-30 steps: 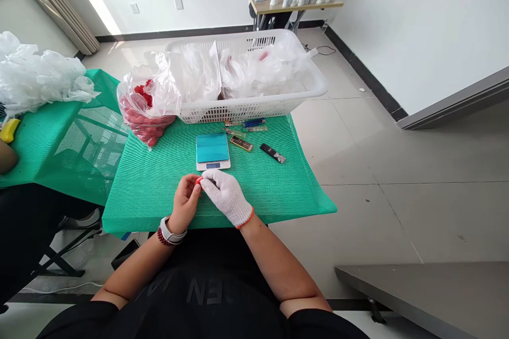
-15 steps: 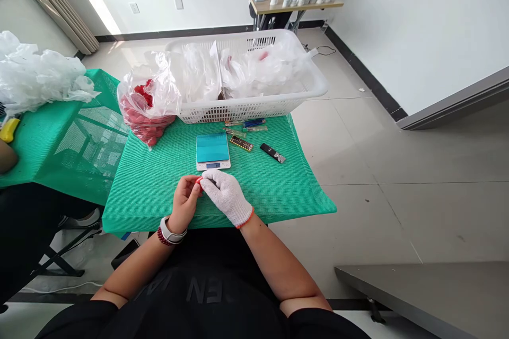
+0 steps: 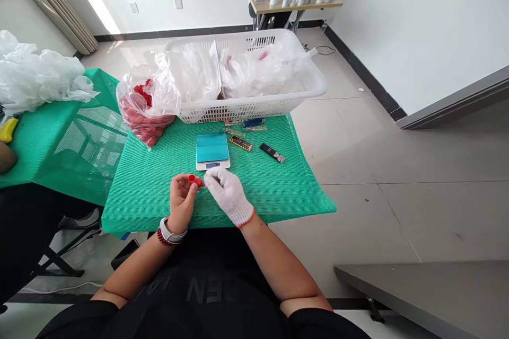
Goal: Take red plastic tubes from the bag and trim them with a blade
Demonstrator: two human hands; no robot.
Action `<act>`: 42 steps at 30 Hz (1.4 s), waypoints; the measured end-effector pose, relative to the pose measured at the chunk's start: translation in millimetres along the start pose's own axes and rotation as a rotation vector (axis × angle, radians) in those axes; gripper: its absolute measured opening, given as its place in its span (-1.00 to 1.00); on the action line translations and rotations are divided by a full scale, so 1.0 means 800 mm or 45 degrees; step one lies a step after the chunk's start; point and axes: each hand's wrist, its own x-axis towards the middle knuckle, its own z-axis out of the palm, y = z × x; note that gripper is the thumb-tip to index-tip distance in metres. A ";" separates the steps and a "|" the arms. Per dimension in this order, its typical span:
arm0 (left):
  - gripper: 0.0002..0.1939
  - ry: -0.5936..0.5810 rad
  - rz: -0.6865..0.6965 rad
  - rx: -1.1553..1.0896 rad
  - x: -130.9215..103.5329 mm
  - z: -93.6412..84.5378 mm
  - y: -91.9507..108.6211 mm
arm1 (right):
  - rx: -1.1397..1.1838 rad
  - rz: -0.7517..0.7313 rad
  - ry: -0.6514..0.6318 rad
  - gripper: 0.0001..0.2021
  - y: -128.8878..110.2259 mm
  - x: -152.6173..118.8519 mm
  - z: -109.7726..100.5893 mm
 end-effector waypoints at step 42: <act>-0.75 -0.027 -0.030 0.138 0.003 -0.003 0.003 | -0.109 -0.055 -0.142 -0.80 -0.004 0.003 -0.001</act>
